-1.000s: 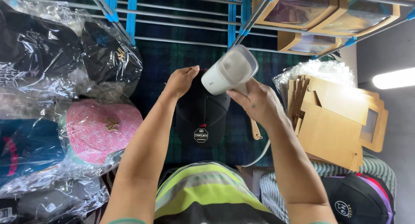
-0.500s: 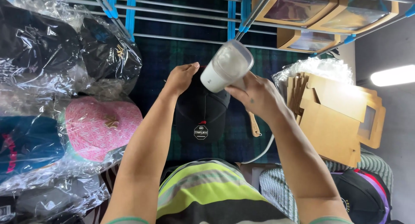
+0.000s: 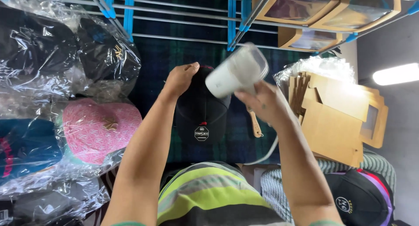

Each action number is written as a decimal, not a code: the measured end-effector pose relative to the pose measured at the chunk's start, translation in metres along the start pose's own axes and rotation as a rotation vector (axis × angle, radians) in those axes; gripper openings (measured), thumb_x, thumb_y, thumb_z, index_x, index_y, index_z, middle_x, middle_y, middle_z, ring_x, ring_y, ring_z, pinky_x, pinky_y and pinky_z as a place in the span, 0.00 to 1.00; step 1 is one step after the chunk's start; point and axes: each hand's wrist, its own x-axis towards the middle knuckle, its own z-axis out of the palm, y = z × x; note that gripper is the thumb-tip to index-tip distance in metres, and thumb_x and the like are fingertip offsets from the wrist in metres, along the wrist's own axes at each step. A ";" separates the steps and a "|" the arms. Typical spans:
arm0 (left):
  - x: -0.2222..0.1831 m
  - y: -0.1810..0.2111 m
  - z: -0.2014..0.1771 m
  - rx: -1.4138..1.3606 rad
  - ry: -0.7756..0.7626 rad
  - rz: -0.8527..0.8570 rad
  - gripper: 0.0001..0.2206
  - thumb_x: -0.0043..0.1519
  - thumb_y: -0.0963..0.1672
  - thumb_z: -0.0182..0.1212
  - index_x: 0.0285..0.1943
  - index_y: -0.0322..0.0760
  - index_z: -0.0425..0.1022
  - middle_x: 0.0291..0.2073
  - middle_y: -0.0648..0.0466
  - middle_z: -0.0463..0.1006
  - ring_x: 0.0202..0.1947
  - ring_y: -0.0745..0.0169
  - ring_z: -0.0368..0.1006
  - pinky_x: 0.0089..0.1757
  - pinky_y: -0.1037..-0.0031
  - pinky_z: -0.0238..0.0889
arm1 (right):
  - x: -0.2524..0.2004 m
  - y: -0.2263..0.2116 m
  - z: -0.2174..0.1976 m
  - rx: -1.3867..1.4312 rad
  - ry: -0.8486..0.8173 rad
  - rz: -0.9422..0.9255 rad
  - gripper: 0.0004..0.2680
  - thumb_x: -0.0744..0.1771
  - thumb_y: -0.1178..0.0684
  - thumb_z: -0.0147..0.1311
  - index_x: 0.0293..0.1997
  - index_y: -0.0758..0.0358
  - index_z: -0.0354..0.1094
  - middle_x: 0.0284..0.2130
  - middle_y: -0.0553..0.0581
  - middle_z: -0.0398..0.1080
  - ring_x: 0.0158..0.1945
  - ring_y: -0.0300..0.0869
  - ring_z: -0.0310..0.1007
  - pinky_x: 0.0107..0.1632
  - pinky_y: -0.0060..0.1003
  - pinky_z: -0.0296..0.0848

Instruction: Using a handheld steamer and a brush to clean and shape a black baseball cap.

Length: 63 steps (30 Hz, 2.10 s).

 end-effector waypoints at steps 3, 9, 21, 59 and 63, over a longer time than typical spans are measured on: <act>-0.018 0.013 -0.004 -0.024 -0.005 0.092 0.24 0.66 0.55 0.53 0.61 0.37 0.78 0.56 0.42 0.79 0.60 0.32 0.70 0.59 0.49 0.63 | -0.050 0.010 -0.001 0.113 0.073 0.060 0.16 0.65 0.48 0.65 0.17 0.66 0.66 0.14 0.65 0.68 0.23 0.61 0.74 0.26 0.45 0.72; 0.008 -0.011 0.004 0.010 -0.016 -0.003 0.25 0.63 0.60 0.52 0.61 0.53 0.79 0.57 0.55 0.79 0.61 0.49 0.71 0.59 0.60 0.64 | -0.091 0.063 0.037 0.359 0.110 0.289 0.19 0.67 0.47 0.60 0.09 0.55 0.68 0.07 0.50 0.66 0.12 0.41 0.68 0.23 0.33 0.70; -0.008 0.001 0.000 0.014 -0.006 -0.011 0.26 0.63 0.61 0.52 0.62 0.52 0.78 0.56 0.57 0.80 0.60 0.52 0.72 0.57 0.63 0.66 | -0.065 0.155 0.069 0.980 -0.172 0.979 0.20 0.69 0.34 0.53 0.39 0.68 0.68 0.15 0.62 0.66 0.15 0.49 0.71 0.15 0.44 0.68; -0.138 -0.127 0.060 -0.627 0.209 -0.284 0.17 0.70 0.46 0.54 0.65 0.33 0.71 0.49 0.39 0.74 0.47 0.42 0.75 0.32 0.60 0.80 | -0.154 0.021 0.086 -0.026 0.370 0.033 0.10 0.67 0.50 0.64 0.35 0.67 0.73 0.25 0.63 0.73 0.32 0.58 0.77 0.33 0.43 0.75; -0.142 -0.125 0.061 -0.637 0.222 -0.276 0.16 0.70 0.45 0.54 0.63 0.32 0.72 0.47 0.39 0.74 0.45 0.43 0.75 0.31 0.62 0.80 | -0.167 0.010 0.087 0.043 0.462 0.011 0.09 0.66 0.53 0.65 0.38 0.68 0.71 0.25 0.61 0.74 0.30 0.53 0.78 0.34 0.37 0.75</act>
